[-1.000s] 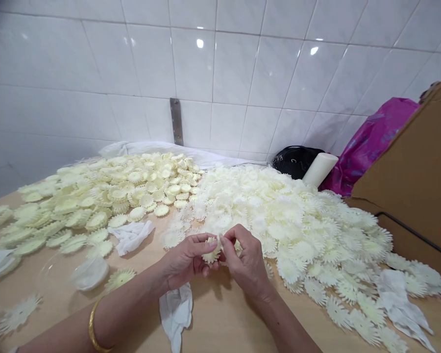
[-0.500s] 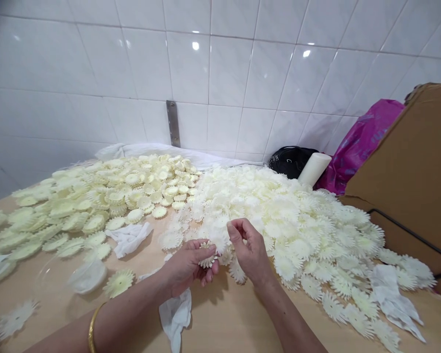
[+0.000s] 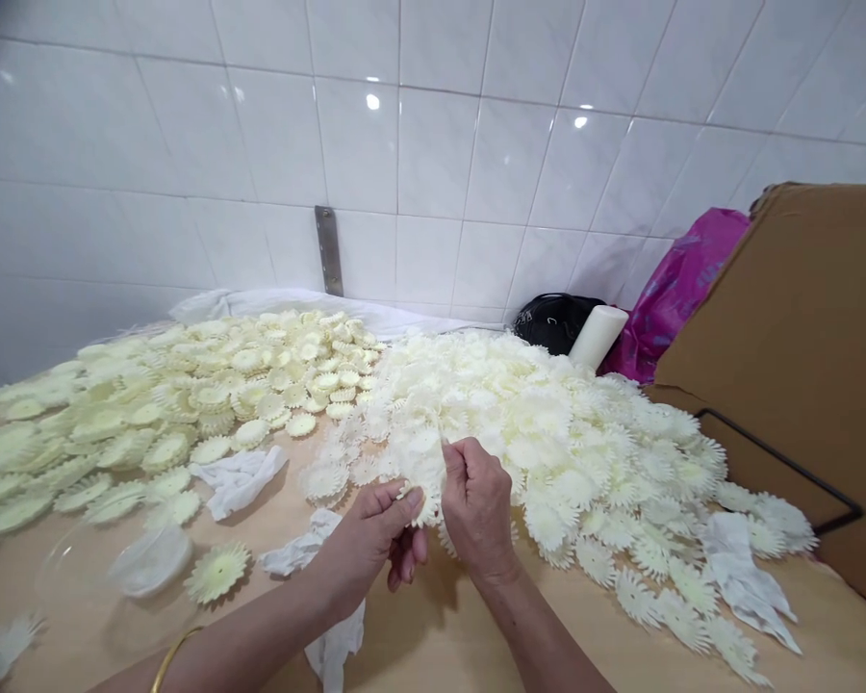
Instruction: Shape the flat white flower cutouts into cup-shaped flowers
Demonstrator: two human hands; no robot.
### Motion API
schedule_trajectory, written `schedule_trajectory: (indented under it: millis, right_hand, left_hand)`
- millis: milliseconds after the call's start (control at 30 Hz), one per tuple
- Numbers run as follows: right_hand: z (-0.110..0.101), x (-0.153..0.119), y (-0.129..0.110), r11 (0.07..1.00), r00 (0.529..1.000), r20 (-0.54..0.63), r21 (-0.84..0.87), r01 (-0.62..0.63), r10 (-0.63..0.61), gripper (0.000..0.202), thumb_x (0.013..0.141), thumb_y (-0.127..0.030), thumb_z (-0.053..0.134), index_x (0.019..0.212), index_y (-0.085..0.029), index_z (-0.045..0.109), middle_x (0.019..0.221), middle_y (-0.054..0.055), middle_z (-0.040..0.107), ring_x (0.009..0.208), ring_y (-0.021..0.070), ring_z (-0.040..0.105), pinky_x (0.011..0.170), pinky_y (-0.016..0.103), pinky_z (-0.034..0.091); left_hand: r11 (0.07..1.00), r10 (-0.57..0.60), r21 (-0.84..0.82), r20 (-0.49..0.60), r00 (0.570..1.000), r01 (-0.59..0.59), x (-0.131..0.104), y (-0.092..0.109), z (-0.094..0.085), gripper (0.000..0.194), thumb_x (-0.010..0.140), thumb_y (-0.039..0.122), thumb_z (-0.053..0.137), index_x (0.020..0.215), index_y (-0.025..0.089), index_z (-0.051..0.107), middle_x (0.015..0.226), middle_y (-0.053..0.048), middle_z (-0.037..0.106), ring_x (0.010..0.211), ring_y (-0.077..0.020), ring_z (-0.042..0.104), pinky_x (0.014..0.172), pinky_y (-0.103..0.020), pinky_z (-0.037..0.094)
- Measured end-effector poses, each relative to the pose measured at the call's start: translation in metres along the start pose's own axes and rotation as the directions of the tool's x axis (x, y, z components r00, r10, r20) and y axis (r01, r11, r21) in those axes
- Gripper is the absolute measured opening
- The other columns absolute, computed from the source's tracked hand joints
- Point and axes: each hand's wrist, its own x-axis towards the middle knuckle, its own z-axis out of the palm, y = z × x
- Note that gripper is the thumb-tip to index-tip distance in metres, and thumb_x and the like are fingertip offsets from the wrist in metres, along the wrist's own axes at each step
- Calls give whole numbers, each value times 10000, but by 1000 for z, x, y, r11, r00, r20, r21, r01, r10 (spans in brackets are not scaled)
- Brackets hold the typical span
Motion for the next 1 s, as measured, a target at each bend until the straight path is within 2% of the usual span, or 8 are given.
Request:
schedule_trajectory:
  millis: [200, 300, 433, 467, 567, 700, 867, 1000]
  right_hand:
    - [7, 0, -8, 997, 998, -32, 59, -59, 61, 308, 840, -329, 365, 568, -185, 380, 476, -53, 349, 445, 89, 316, 441, 211, 274]
    - [2, 8, 0, 989, 991, -34, 86, -124, 127, 312, 835, -340, 367, 561, -191, 389, 469, -49, 364, 439, 97, 329, 427, 218, 269]
    - [-16, 24, 22, 939, 919, -195, 83, -333, 343, 341, 827, -378, 388, 534, -202, 395, 436, -31, 388, 419, 120, 365, 408, 239, 270]
    - [-19, 26, 25, 950, 929, -196, 60, -307, 313, 346, 830, -385, 392, 537, -201, 404, 436, -32, 382, 427, 123, 367, 417, 241, 273]
    - [-16, 24, 24, 993, 992, -57, 9, -116, 116, 383, 848, -405, 370, 534, -194, 432, 486, -13, 417, 470, 128, 392, 469, 253, 307]
    - [-5, 15, 13, 997, 997, -24, -8, 78, -78, 261, 832, -349, 429, 642, -183, 493, 703, 39, 509, 670, 166, 480, 634, 289, 369]
    - [-8, 6, -2, 983, 987, 115, 159, 91, -110, 161, 823, -279, 452, 697, -190, 499, 724, 31, 532, 711, 169, 499, 662, 287, 390]
    - [-12, 1, -15, 940, 923, 351, 339, 31, -157, 102, 774, -274, 521, 724, -186, 536, 733, 29, 565, 715, 171, 526, 656, 278, 414]
  left_hand:
    - [998, 56, 37, -79, 995, -53, 1, 0, 5, 317, 786, 438, 418, 624, 169, 382, 470, 24, 495, 345, -59, 413, 341, -163, 288]
    - [989, 105, 120, -119, 987, -90, -6, -2, 7, 329, 794, 445, 402, 613, 173, 369, 481, 23, 493, 361, -56, 420, 352, -160, 282]
    - [942, 170, 307, -81, 982, -138, -12, -5, 3, 346, 803, 433, 393, 585, 165, 389, 501, 4, 510, 387, -58, 438, 376, -166, 295]
    - [946, 159, 301, -96, 983, -123, -11, -6, 1, 335, 803, 429, 391, 596, 166, 392, 519, 2, 517, 394, -61, 445, 378, -168, 303]
    - [973, 119, 214, -147, 982, -86, -2, -7, -6, 271, 796, 402, 405, 656, 170, 417, 555, 10, 522, 412, -69, 461, 388, -173, 327]
    - [989, 54, 145, -148, 987, -33, 7, -7, -12, 259, 766, 399, 449, 648, 171, 415, 504, 28, 489, 376, -66, 427, 357, -170, 295]
    - [996, 45, 87, -174, 984, -30, 9, -9, -16, 336, 730, 480, 479, 625, 170, 401, 445, 35, 463, 335, -60, 387, 342, -173, 259]
    - [994, 85, 79, -172, 981, -72, 10, -10, -19, 367, 712, 517, 491, 644, 160, 441, 416, 42, 440, 331, -53, 352, 350, -175, 236]
